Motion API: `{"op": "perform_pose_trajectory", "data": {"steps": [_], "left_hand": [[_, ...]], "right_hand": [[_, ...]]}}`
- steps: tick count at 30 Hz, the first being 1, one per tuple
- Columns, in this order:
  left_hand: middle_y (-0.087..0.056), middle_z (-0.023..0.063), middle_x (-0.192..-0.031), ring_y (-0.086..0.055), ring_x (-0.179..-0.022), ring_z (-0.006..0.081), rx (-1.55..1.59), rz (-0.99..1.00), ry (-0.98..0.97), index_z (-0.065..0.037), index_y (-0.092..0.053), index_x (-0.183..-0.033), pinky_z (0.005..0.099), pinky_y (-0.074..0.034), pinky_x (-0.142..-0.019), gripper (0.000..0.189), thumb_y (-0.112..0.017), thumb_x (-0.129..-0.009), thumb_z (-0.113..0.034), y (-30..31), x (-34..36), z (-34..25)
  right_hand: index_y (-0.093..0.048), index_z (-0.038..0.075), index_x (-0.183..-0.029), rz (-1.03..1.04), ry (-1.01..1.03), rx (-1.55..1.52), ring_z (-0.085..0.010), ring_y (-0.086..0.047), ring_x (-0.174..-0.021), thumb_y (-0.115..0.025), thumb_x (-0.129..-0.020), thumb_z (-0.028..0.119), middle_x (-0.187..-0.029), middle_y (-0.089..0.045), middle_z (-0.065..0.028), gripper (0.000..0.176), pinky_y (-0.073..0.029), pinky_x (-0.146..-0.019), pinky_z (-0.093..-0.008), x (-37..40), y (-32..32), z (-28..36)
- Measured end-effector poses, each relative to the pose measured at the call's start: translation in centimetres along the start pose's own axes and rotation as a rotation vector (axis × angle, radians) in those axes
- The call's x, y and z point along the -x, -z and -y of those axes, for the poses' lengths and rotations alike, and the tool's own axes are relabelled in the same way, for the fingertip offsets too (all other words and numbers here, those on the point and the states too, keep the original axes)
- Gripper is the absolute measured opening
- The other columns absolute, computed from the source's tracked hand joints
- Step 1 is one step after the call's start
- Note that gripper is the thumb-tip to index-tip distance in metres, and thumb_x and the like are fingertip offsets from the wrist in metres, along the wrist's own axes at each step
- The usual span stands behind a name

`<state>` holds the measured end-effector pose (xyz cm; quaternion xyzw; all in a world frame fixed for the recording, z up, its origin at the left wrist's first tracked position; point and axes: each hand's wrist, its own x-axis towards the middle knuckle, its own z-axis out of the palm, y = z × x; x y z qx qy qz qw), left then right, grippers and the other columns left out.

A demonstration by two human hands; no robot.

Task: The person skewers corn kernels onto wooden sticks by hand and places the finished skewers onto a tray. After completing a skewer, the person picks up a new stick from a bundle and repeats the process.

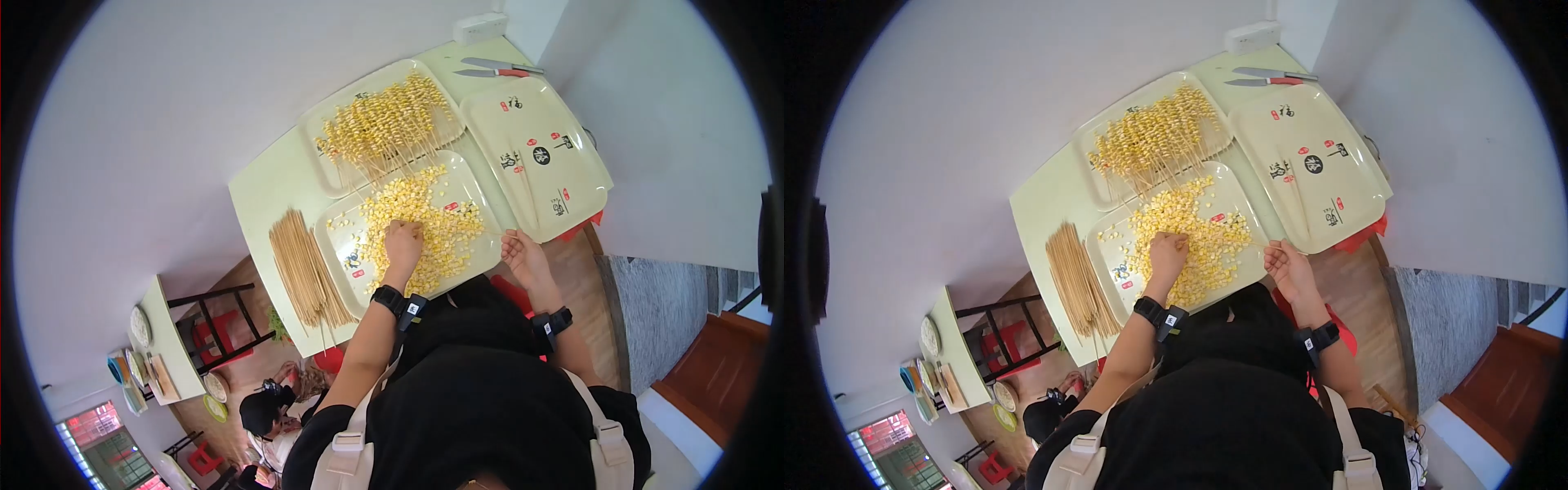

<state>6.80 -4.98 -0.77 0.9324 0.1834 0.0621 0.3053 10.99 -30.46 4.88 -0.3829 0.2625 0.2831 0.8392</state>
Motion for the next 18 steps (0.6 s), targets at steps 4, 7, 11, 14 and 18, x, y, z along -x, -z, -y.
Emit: {"op": "perform_pose_trajectory", "data": {"steps": [4, 7, 11, 14, 18], "left_hand": [[-0.052, 0.0111, -0.081, -0.050, -0.078, 0.0277, -0.100, 0.034, -0.094, -0.010, -0.063, -0.074, 0.0371, -0.042, -0.067, 0.010, -0.060, -0.065, -0.012, 0.4, -0.2, -0.6], [-0.051, 0.0111, -0.080, -0.050, -0.075, 0.0279, -0.051, 0.012, -0.077, -0.007, -0.061, -0.072, 0.0378, -0.043, -0.063, 0.008, -0.059, -0.065, -0.011, -0.1, -0.1, -0.4], [-0.050, 0.0114, -0.078, -0.050, -0.072, 0.0281, -0.078, -0.108, -0.093, -0.005, -0.059, -0.068, 0.0384, -0.043, -0.060, 0.006, -0.059, -0.065, -0.009, -0.5, 0.3, -0.5], [-0.049, 0.0113, -0.077, -0.050, -0.073, 0.0280, -0.057, -0.152, -0.159, -0.004, -0.057, -0.066, 0.0378, -0.043, -0.061, 0.005, -0.059, -0.064, -0.008, -0.2, 0.6, -0.8], [-0.048, 0.0110, -0.079, -0.049, -0.074, 0.0276, -0.057, -0.117, -0.157, -0.004, -0.057, -0.067, 0.0370, -0.042, -0.062, 0.005, -0.059, -0.062, -0.007, -0.1, 0.5, -0.9]], "right_hand": [[-0.053, -0.001, -0.090, -0.025, 0.018, -0.020, -0.0154, -0.054, -0.067, -0.046, -0.085, 0.020, -0.075, -0.057, -0.0086, 0.023, -0.046, -0.062, -0.0263, 0.5, 0.7, 0.3], [-0.053, -0.001, -0.090, -0.022, 0.019, -0.025, -0.0153, -0.054, -0.066, -0.046, -0.085, 0.020, -0.075, -0.057, -0.0086, 0.023, -0.046, -0.063, -0.0263, 0.2, 1.0, 0.2], [-0.053, -0.001, -0.090, -0.013, 0.005, -0.016, -0.0153, -0.054, -0.066, -0.046, -0.084, 0.020, -0.074, -0.057, -0.0086, 0.023, -0.046, -0.063, -0.0262, 0.1, 0.4, 0.2], [-0.053, -0.001, -0.090, 0.000, 0.003, -0.010, -0.0154, -0.054, -0.067, -0.046, -0.085, 0.020, -0.074, -0.057, -0.0087, 0.023, -0.046, -0.063, -0.0264, 0.1, -0.1, 0.1], [-0.053, -0.001, -0.090, 0.030, -0.005, 0.008, -0.0155, -0.054, -0.068, -0.046, -0.085, 0.020, -0.074, -0.057, -0.0088, 0.023, -0.046, -0.063, -0.0268, 0.2, -0.3, 0.0]]}}
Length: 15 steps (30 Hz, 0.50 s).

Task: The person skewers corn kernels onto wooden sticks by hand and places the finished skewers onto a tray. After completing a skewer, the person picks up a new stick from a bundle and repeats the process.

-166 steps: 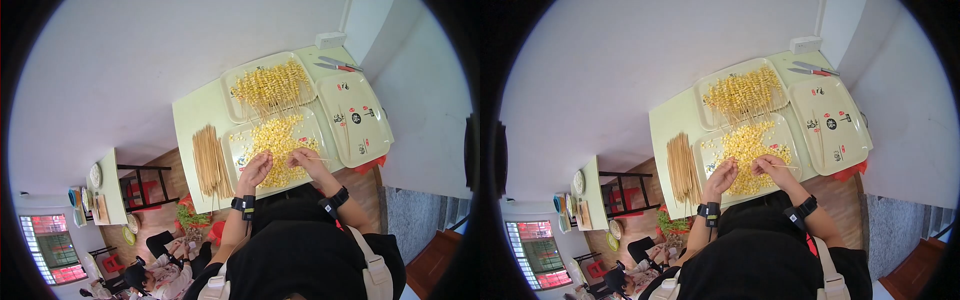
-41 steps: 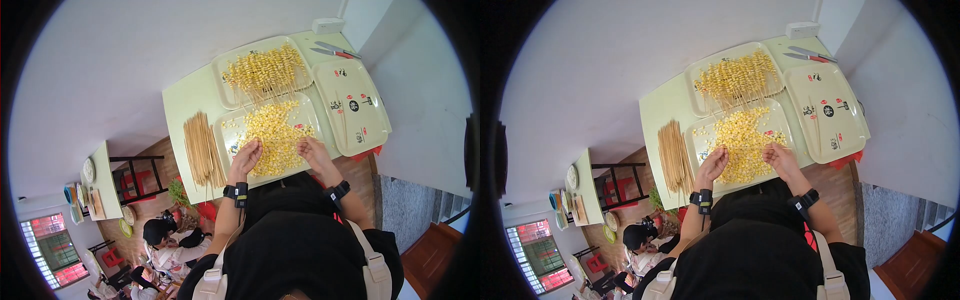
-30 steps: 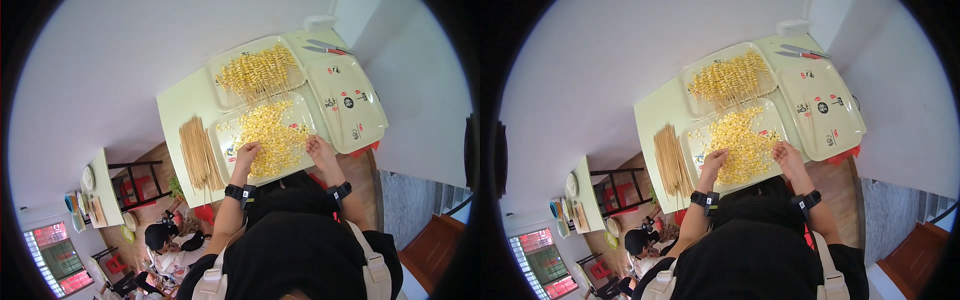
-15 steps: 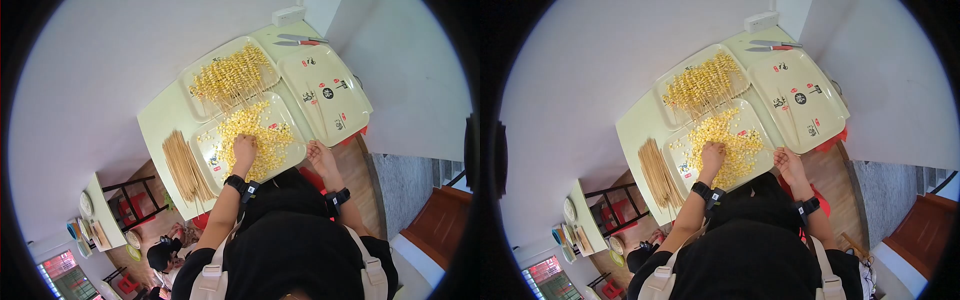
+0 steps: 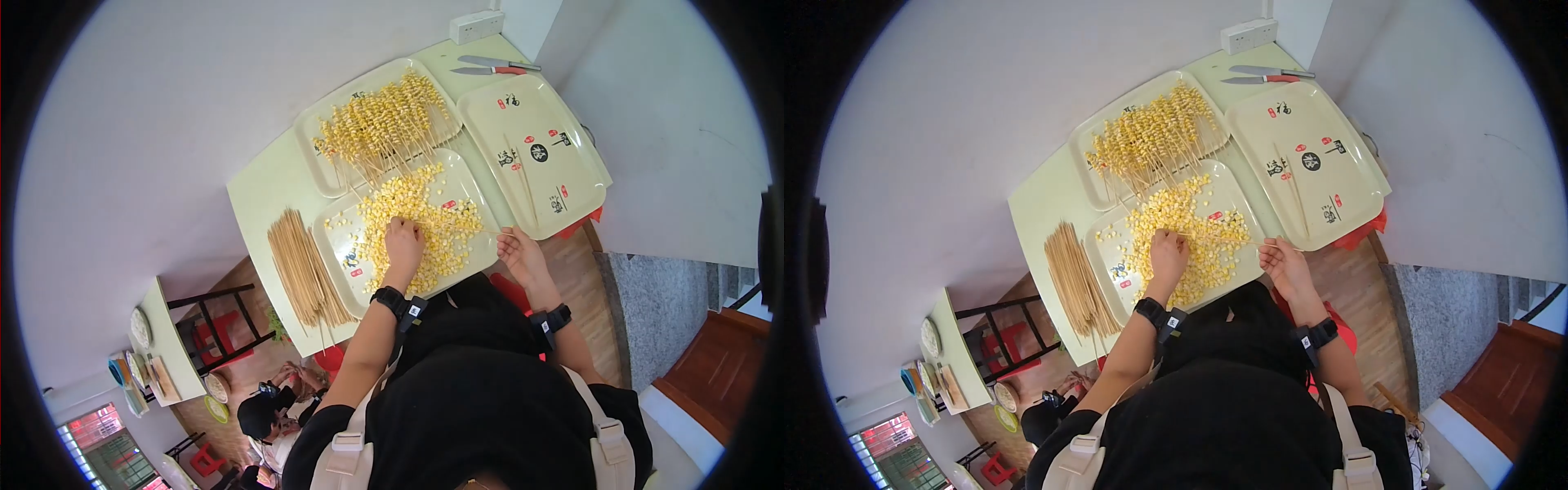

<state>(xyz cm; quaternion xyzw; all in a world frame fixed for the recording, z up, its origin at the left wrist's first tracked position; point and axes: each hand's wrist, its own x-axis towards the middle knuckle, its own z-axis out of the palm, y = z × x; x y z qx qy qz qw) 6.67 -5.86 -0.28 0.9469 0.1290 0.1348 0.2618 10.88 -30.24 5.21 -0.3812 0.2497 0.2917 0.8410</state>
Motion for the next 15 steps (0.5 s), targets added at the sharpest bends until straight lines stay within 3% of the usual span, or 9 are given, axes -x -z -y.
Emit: {"op": "perform_pose_trajectory", "data": {"steps": [8, 11, 13, 14, 15], "left_hand": [[-0.049, 0.0100, -0.079, -0.050, -0.074, 0.0277, -0.041, 0.100, 0.000, -0.004, -0.058, -0.065, 0.0380, -0.043, -0.063, 0.005, -0.057, -0.061, -0.007, -0.1, -0.2, 0.6], [-0.052, 0.0099, -0.078, -0.052, -0.072, 0.0286, 0.078, 0.093, 0.061, -0.004, -0.056, -0.065, 0.0366, -0.044, -0.063, 0.005, -0.058, -0.061, -0.007, 0.2, -0.2, 1.1], [-0.056, 0.0100, -0.081, -0.056, -0.071, 0.0246, 0.387, 0.002, 0.266, -0.003, -0.054, -0.070, 0.0309, -0.046, -0.062, 0.007, -0.058, -0.067, -0.007, 1.4, -0.1, 1.2], [-0.056, 0.0100, -0.081, -0.056, -0.071, 0.0246, 0.386, 0.000, 0.268, -0.003, -0.054, -0.070, 0.0309, -0.046, -0.062, 0.007, -0.058, -0.067, -0.007, 2.1, 0.0, 1.3], [-0.058, 0.0098, -0.083, -0.058, -0.073, 0.0218, 0.840, 0.082, 0.567, -0.003, -0.054, -0.074, 0.0275, -0.047, -0.061, 0.006, -0.057, -0.072, -0.008, 3.8, 0.0, 0.5]], "right_hand": [[-0.053, -0.001, -0.091, -0.045, -0.001, 0.046, -0.0152, -0.053, -0.068, -0.045, -0.085, 0.021, -0.074, -0.057, -0.0083, 0.024, -0.045, -0.064, -0.0262, 0.8, 0.3, -0.2], [-0.053, -0.001, -0.091, -0.074, 0.009, 0.034, -0.0152, -0.053, -0.067, -0.045, -0.085, 0.021, -0.074, -0.057, -0.0081, 0.024, -0.045, -0.064, -0.0263, 1.1, 0.2, 0.0], [-0.053, -0.001, -0.091, -0.057, 0.012, 0.029, -0.0153, -0.053, -0.067, -0.045, -0.085, 0.021, -0.074, -0.057, -0.0082, 0.024, -0.045, -0.063, -0.0264, 1.0, 0.5, -0.1], [-0.053, -0.001, -0.090, -0.040, 0.010, 0.027, -0.0154, -0.053, -0.066, -0.045, -0.085, 0.021, -0.073, -0.057, -0.0083, 0.024, -0.045, -0.063, -0.0266, 1.0, 0.6, -0.1], [-0.053, -0.001, -0.090, -0.036, 0.004, 0.029, -0.0154, -0.053, -0.066, -0.045, -0.085, 0.021, -0.073, -0.057, -0.0083, 0.024, -0.045, -0.063, -0.0266, 1.0, 0.4, -0.2]]}}
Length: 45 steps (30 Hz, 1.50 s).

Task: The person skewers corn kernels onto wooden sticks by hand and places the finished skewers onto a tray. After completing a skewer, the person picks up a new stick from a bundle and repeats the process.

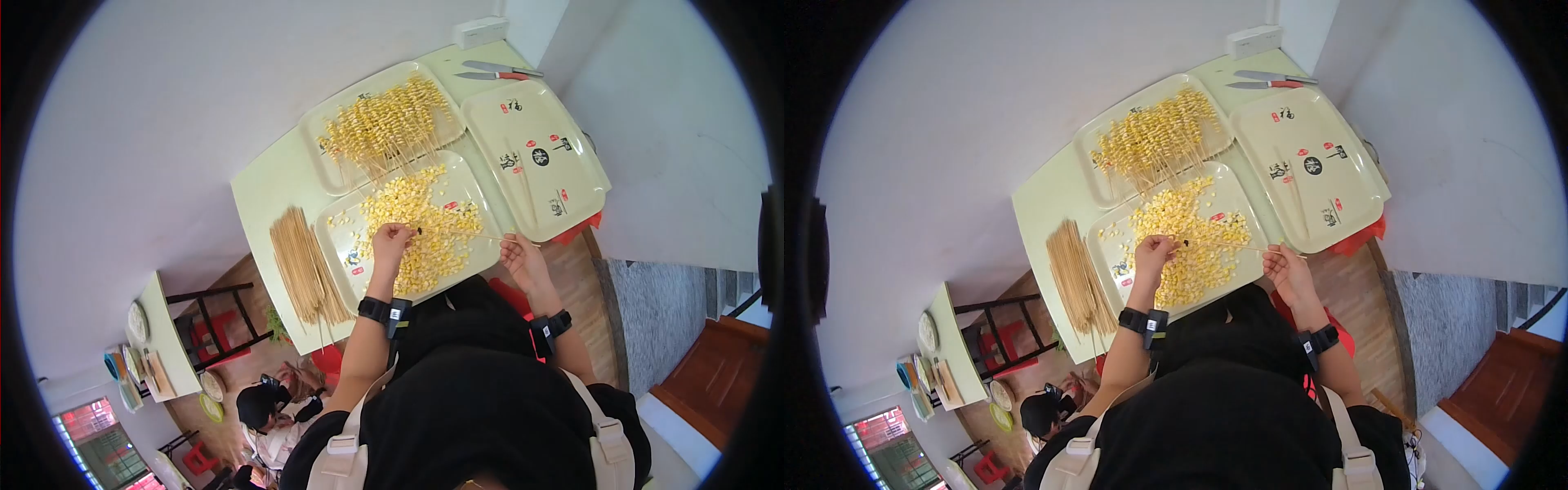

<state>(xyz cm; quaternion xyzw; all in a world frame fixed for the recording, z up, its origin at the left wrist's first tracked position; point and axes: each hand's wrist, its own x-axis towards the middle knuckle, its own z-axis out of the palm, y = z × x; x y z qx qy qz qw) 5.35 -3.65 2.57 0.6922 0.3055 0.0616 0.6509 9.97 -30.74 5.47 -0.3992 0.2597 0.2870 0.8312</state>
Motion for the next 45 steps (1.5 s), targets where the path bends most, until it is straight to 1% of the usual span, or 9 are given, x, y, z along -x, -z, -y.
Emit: {"op": "perform_pose_trajectory", "data": {"steps": [1, 2, 3, 5, 8, 14, 29, 38, 45], "left_hand": [[-0.059, 0.0097, -0.085, -0.059, -0.074, 0.0190, 0.446, 0.075, 0.311, -0.003, -0.054, -0.079, 0.0241, -0.048, -0.061, 0.006, -0.056, -0.076, -0.008, 0.7, 0.6, -1.1], [-0.059, 0.0091, -0.085, -0.059, -0.077, 0.0172, 0.583, 0.122, 0.370, -0.003, -0.053, -0.082, 0.0238, -0.049, -0.062, 0.004, -0.051, -0.080, -0.006, 1.3, 0.8, -1.4], [-0.059, 0.0091, -0.085, -0.059, -0.077, 0.0172, 0.584, 0.106, 0.367, -0.003, -0.053, -0.082, 0.0238, -0.049, -0.062, 0.004, -0.051, -0.080, -0.006, 1.9, 1.0, -1.3], [-0.057, 0.0102, -0.088, -0.058, -0.078, 0.0174, 0.809, 0.243, 0.395, -0.001, -0.051, -0.085, 0.0237, -0.049, -0.063, 0.006, -0.052, -0.080, -0.005, 2.9, 1.3, -1.0], [-0.057, 0.0098, -0.088, -0.057, -0.080, 0.0160, 0.974, 0.210, 0.389, -0.002, -0.053, -0.090, 0.0234, -0.049, -0.064, 0.010, -0.052, -0.080, -0.003, 3.9, 1.7, 0.0], [-0.057, 0.0088, -0.087, -0.056, -0.080, 0.0151, 1.021, 0.158, 0.353, -0.002, -0.052, -0.103, 0.0230, -0.049, -0.067, 0.024, -0.053, -0.079, -0.002, 6.0, 3.1, -0.4], [-0.057, 0.0092, -0.089, -0.056, -0.082, 0.0156, 1.086, 0.082, 0.262, -0.002, -0.054, -0.099, 0.0238, -0.049, -0.069, 0.020, -0.053, -0.079, -0.002, 7.8, 3.3, -0.1], [-0.057, 0.0097, -0.088, -0.056, -0.081, 0.0172, 0.919, 0.131, 0.356, 0.001, -0.053, -0.098, 0.0259, -0.049, -0.074, 0.020, -0.053, -0.078, 0.000, 8.6, 2.7, 0.1], [-0.057, 0.0084, -0.086, -0.057, -0.081, 0.0164, 0.995, 0.203, 0.390, 0.001, -0.054, -0.097, 0.0250, -0.049, -0.075, 0.019, -0.054, -0.078, 0.000, 7.8, 2.6, 0.9]], "right_hand": [[-0.053, -0.001, -0.090, 0.029, -0.002, 0.007, -0.0154, -0.054, -0.066, -0.045, -0.085, 0.021, -0.073, -0.057, -0.0084, 0.024, -0.046, -0.063, -0.0268, 0.0, -0.2, -0.1], [-0.053, -0.001, -0.090, 0.060, -0.007, 0.015, -0.0155, -0.054, -0.066, -0.045, -0.085, 0.021, -0.073, -0.057, -0.0084, 0.023, -0.046, -0.062, -0.0269, -0.1, -0.6, -0.3], [-0.053, -0.001, -0.090, 0.071, -0.018, 0.019, -0.0155, -0.054, -0.066, -0.045, -0.085, 0.021, -0.073, -0.057, -0.0084, 0.023, -0.046, -0.062, -0.0269, -0.2, -1.0, -0.5], [-0.052, -0.001, -0.090, 0.112, -0.047, 0.016, -0.0153, -0.054, -0.066, -0.045, -0.085, 0.021, -0.073, -0.057, -0.0085, 0.023, -0.046, -0.062, -0.0265, -0.6, -1.8, -0.8], [-0.052, 0.000, -0.089, 0.169, -0.076, 0.042, -0.0150, -0.054, -0.065, -0.045, -0.086, 0.022, -0.073, -0.057, -0.0082, 0.023, -0.046, -0.062, -0.0258, -1.1, -3.4, -1.1], [-0.051, 0.000, -0.088, 0.226, -0.117, 0.108, -0.0145, -0.054, -0.065, -0.045, -0.086, 0.021, -0.073, -0.056, -0.0077, 0.022, -0.046, -0.062, -0.0253, -1.9, -5.7, -1.8], [-0.052, 0.000, -0.088, 0.299, -0.119, 0.190, -0.0140, -0.054, -0.064, -0.044, -0.086, 0.022, -0.072, -0.057, -0.0076, 0.023, -0.046, -0.062, -0.0258, -3.3, -7.9, -2.3], [-0.052, -0.001, -0.088, 0.367, -0.049, 0.280, -0.0150, -0.055, -0.065, -0.044, -0.086, 0.022, -0.073, -0.057, -0.0090, 0.024, -0.046, -0.063, -0.0265, -3.0, -8.3, -1.5], [-0.052, -0.001, -0.089, 0.388, -0.057, 0.281, -0.0153, -0.055, -0.066, -0.044, -0.086, 0.023, -0.074, -0.058, -0.0094, 0.025, -0.047, -0.065, -0.0270, -3.2, -8.4, -1.8]]}}
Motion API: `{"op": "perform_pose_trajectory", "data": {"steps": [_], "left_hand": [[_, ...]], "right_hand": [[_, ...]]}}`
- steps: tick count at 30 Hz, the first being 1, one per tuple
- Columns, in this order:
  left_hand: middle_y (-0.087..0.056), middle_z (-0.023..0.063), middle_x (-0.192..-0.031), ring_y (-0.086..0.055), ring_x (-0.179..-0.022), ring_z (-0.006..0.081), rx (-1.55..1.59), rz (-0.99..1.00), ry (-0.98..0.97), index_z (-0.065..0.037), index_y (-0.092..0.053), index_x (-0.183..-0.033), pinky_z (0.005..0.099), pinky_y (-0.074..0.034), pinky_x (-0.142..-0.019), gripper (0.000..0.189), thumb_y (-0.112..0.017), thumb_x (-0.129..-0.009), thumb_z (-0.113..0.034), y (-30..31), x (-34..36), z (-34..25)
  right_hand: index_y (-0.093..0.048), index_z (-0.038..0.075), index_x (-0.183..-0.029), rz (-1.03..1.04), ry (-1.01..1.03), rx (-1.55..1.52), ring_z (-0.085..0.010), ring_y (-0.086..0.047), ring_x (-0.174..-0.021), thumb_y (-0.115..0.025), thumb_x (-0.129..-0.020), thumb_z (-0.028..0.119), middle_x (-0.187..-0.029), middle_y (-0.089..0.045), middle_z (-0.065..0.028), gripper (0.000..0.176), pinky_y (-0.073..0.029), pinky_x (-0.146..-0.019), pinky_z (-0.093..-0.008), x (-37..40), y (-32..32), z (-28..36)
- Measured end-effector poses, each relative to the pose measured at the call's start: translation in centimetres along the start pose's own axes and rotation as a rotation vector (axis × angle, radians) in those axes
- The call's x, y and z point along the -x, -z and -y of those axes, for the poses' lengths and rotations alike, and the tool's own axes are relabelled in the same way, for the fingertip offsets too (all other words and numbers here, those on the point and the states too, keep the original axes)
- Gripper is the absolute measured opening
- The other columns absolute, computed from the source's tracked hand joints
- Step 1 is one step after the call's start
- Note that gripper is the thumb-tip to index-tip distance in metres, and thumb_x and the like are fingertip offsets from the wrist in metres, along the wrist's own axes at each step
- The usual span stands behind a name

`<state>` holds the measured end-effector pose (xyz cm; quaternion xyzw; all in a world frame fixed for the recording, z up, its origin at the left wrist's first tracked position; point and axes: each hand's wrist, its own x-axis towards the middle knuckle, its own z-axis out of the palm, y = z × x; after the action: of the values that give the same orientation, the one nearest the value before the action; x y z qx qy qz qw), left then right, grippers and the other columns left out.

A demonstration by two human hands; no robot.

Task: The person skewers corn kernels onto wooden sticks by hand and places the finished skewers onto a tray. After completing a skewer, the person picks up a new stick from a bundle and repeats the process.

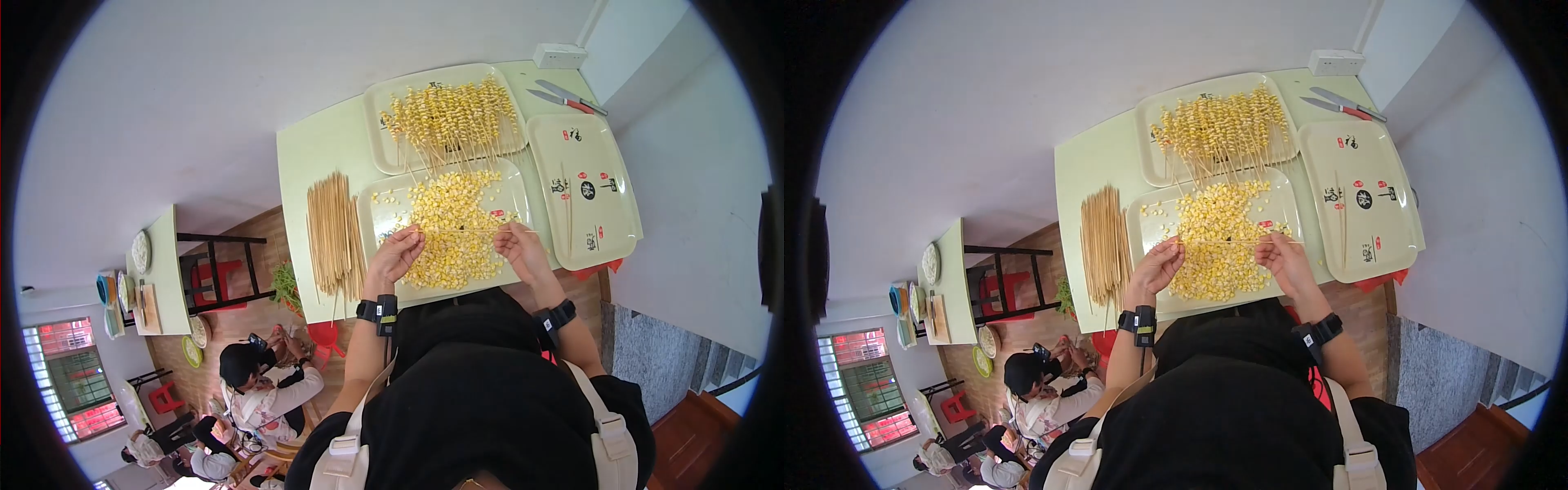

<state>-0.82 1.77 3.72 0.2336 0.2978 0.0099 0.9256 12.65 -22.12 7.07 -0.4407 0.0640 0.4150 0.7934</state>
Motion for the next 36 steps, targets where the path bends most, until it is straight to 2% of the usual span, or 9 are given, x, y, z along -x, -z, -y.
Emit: {"op": "perform_pose_trajectory", "data": {"steps": [9, 11, 15, 21, 24, 26, 32, 34, 36], "left_hand": [[-0.056, 0.0059, -0.085, -0.056, -0.079, 0.0151, -0.017, -0.007, -0.016, -0.003, -0.052, -0.099, 0.0235, -0.049, -0.071, 0.021, -0.056, -0.079, -0.007, 0.1, -0.4, 0.5], [-0.056, 0.0032, -0.085, -0.055, -0.080, 0.0133, 0.143, -0.018, -0.026, -0.006, -0.053, -0.097, 0.0226, -0.049, -0.068, 0.019, -0.056, -0.079, -0.012, -0.8, -0.3, 1.0], [-0.056, 0.0027, -0.084, -0.055, -0.075, 0.0115, 0.158, 0.045, -0.045, -0.004, -0.052, -0.095, 0.0221, -0.048, -0.064, 0.017, -0.054, -0.081, -0.014, -1.2, -0.6, 0.7], [-0.057, 0.0013, -0.084, -0.054, -0.075, 0.0103, 0.179, 0.014, -0.099, -0.006, -0.054, -0.093, 0.0237, -0.048, -0.065, 0.016, -0.054, -0.081, -0.017, -0.9, -1.0, 0.1], [-0.057, 0.0011, -0.090, -0.054, -0.080, 0.0105, 0.124, -0.017, -0.060, -0.007, -0.054, -0.094, 0.0222, -0.045, -0.067, 0.016, -0.055, -0.081, -0.016, -1.9, -1.0, 0.7], [-0.058, 0.0017, -0.088, -0.054, -0.076, 0.0104, 0.055, 0.031, 0.023, -0.006, -0.055, -0.096, 0.0237, -0.046, -0.067, 0.019, -0.054, -0.081, -0.018, -2.4, -1.1, 1.2], [-0.055, 0.0025, -0.098, -0.051, -0.089, 0.0125, -0.030, 0.081, 0.027, -0.007, -0.051, -0.101, 0.0260, -0.043, -0.076, 0.022, -0.053, -0.081, -0.017, -3.3, -1.4, 1.4], [-0.055, 0.0037, -0.099, -0.051, -0.089, 0.0136, 0.101, -0.058, -0.170, -0.007, -0.051, -0.100, 0.0270, -0.042, -0.078, 0.021, -0.053, -0.081, -0.017, -3.3, -1.1, 0.7], [-0.054, 0.0053, -0.101, -0.052, -0.089, 0.0151, 0.198, -0.044, -0.194, -0.007, -0.051, -0.099, 0.0270, -0.043, -0.078, 0.020, -0.053, -0.081, -0.016, -2.0, -1.7, 0.1]], "right_hand": [[-0.052, -0.001, -0.091, 0.001, -0.045, -0.021, -0.0158, -0.056, -0.069, -0.044, -0.086, 0.022, -0.079, -0.059, -0.0106, 0.025, -0.047, -0.066, -0.0277, -0.4, -0.6, -1.3], [-0.051, -0.003, -0.097, 0.029, -0.096, -0.083, -0.0165, -0.057, -0.070, -0.043, -0.087, 0.020, -0.082, -0.058, -0.0112, 0.027, -0.047, -0.066, -0.0282, -0.1, -2.2, -1.7], [-0.049, -0.003, -0.104, 0.106, -0.159, -0.002, -0.0156, -0.056, -0.068, -0.043, -0.086, 0.019, -0.083, -0.058, -0.0109, 0.028, -0.047, -0.064, -0.0274, 1.0, -3.1, -0.8], [-0.050, 0.001, -0.107, 0.319, -0.136, 0.590, -0.0072, -0.050, -0.060, -0.045, -0.085, 0.015, -0.066, -0.052, -0.0030, 0.027, -0.043, -0.055, -0.0204, 1.2, -1.8, -0.2], [-0.052, 0.000, -0.105, 0.421, -0.078, 0.748, -0.0038, -0.035, -0.048, -0.044, -0.086, 0.016, -0.057, -0.040, 0.0043, 0.026, -0.031, -0.045, -0.0177, 1.0, -2.7, -1.7], [-0.052, 0.000, -0.105, 0.403, -0.047, 0.717, -0.0036, -0.030, -0.047, -0.043, -0.087, 0.017, -0.056, -0.035, 0.0058, 0.027, -0.028, -0.043, -0.0178, 0.8, -3.2, -2.1], [-0.053, -0.001, -0.101, 0.340, -0.060, 0.667, -0.0030, -0.031, -0.047, -0.044, -0.087, 0.017, -0.054, -0.035, 0.0061, 0.025, -0.028, -0.043, -0.0177, 0.7, -3.9, -1.4], [-0.053, -0.001, -0.101, 0.334, -0.079, 0.681, -0.0030, -0.031, -0.046, -0.043, -0.087, 0.017, -0.053, -0.035, 0.0056, 0.025, -0.028, -0.043, -0.0177, 0.9, -3.6, -1.3], [-0.053, -0.001, -0.102, 0.346, -0.073, 0.703, -0.0032, -0.031, -0.046, -0.043, -0.087, 0.017, -0.053, -0.036, 0.0053, 0.025, -0.028, -0.043, -0.0176, 0.9, -3.3, -1.2]]}}
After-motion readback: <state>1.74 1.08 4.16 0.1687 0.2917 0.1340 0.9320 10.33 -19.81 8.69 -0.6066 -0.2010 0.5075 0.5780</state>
